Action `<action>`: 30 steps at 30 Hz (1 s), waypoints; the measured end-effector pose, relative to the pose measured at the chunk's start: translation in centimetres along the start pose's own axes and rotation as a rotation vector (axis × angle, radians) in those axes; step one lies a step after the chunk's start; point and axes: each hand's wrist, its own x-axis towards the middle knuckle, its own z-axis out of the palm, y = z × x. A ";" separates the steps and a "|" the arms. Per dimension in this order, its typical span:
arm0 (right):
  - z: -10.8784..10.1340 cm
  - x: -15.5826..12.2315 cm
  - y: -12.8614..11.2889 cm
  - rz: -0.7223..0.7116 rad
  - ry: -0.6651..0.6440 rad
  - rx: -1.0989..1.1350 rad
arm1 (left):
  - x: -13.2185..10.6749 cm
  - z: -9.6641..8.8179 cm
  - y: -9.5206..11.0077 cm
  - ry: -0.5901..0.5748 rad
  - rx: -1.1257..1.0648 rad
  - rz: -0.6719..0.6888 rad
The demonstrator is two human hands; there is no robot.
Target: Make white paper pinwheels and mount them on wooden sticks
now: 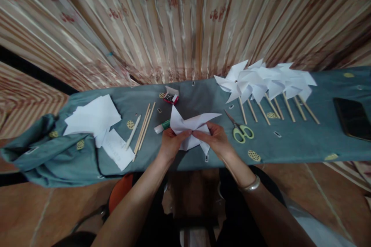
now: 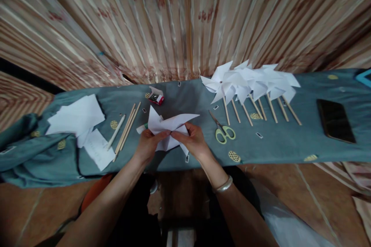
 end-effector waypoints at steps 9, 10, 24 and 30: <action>0.8 0.3 0.3 0.064 -0.001 0.046 | 0.0 -0.7 -0.1 0.000 -0.034 0.012; 0.9 0.3 0.4 0.065 0.002 0.047 | 0.0 -0.8 -0.1 0.004 -0.033 0.014; 1.0 1.1 0.3 0.035 -0.004 -0.014 | 0.6 -0.7 0.6 -0.025 -0.103 -0.010; 1.1 1.2 -0.2 0.076 -0.015 0.020 | 0.9 -0.6 0.8 -0.027 -0.100 -0.013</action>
